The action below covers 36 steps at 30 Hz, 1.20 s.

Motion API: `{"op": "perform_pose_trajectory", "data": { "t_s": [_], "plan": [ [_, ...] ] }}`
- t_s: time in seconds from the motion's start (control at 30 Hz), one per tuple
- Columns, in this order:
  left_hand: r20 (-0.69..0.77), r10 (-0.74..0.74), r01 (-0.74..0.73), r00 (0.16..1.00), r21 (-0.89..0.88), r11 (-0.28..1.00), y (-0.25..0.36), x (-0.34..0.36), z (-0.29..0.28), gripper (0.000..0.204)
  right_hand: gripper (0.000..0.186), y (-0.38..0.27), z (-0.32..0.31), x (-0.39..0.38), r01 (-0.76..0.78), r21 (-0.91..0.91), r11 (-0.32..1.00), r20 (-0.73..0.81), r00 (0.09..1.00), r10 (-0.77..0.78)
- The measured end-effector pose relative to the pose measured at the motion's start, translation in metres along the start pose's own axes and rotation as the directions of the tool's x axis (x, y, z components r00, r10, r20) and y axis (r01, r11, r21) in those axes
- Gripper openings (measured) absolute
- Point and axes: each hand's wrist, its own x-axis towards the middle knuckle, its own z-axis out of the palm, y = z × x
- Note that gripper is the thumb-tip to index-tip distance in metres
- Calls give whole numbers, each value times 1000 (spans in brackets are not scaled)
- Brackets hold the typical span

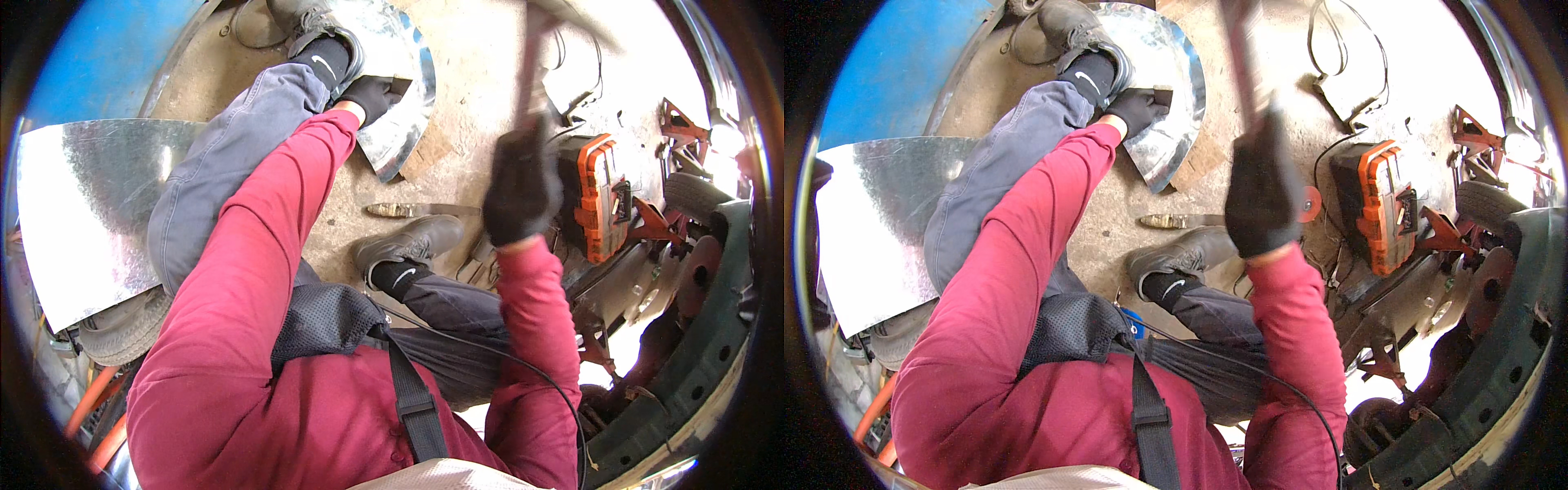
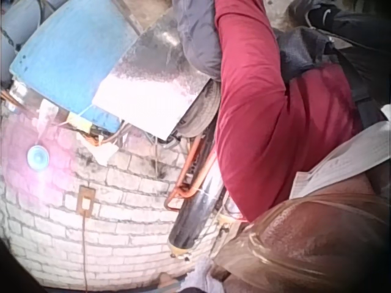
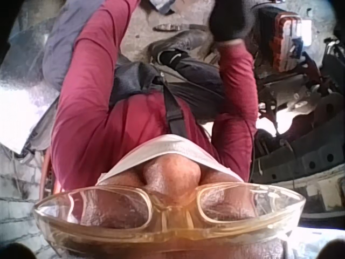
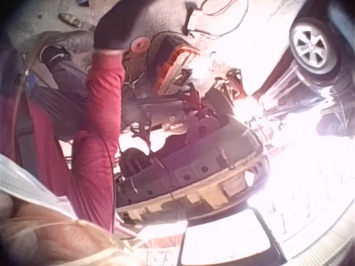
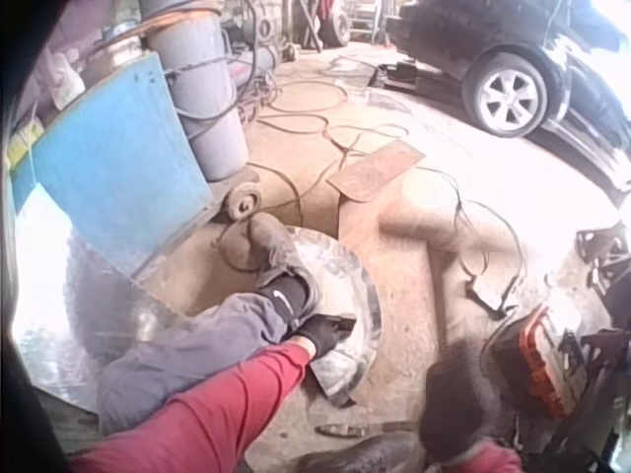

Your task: The person sits on the floor and uses a hammer to repeatedly strike a curved metal sheet, shaping it. They then use a metal file to smooth the edges of the sheet. The person briefly adjusts their head-mounted camera before resuming the filing action.

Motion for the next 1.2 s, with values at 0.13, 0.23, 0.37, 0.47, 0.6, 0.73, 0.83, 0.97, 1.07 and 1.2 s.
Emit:
{"op": "perform_pose_trajectory", "data": {
  "t_s": [0.13,0.23,0.37,0.47,0.6,0.73,0.83,0.97,1.07,1.2],
  "plan": [
    [-13,9,-8,1000,95,995,-25,6,17,39,53,42,36,-39,-249,-236,939,445,831,333],
    [-31,1,3,1000,131,991,-47,15,17,45,55,50,34,-33,-304,-47,951,331,894,302],
    [42,-153,157,987,-112,981,-17,-7,16,57,51,38,11,-22,-351,43,935,250,910,330],
    [43,-121,124,992,-84,989,-10,-6,6,60,49,20,-3,-1,-345,157,925,202,928,312],
    [0,-98,98,995,-50,994,-32,4,18,57,51,-13,-25,32,-284,326,902,75,959,274],
    [11,-80,80,997,28,996,9,0,3,53,55,8,-8,3,-15,45,999,-75,997,18],
    [-2,-21,21,1000,6,1000,17,2,4,51,56,42,40,-43,-270,-165,949,440,841,316],
    [62,-134,133,989,21,991,1,3,8,53,55,45,36,-32,-286,-143,947,370,872,319],
    [-113,-87,67,990,-167,984,-4,-7,16,61,54,47,26,-35,-331,49,942,240,920,310],
    [-30,7,-8,1000,-32,999,-4,0,19,55,48,35,5,-22,-335,82,939,201,928,314]
  ]
}}
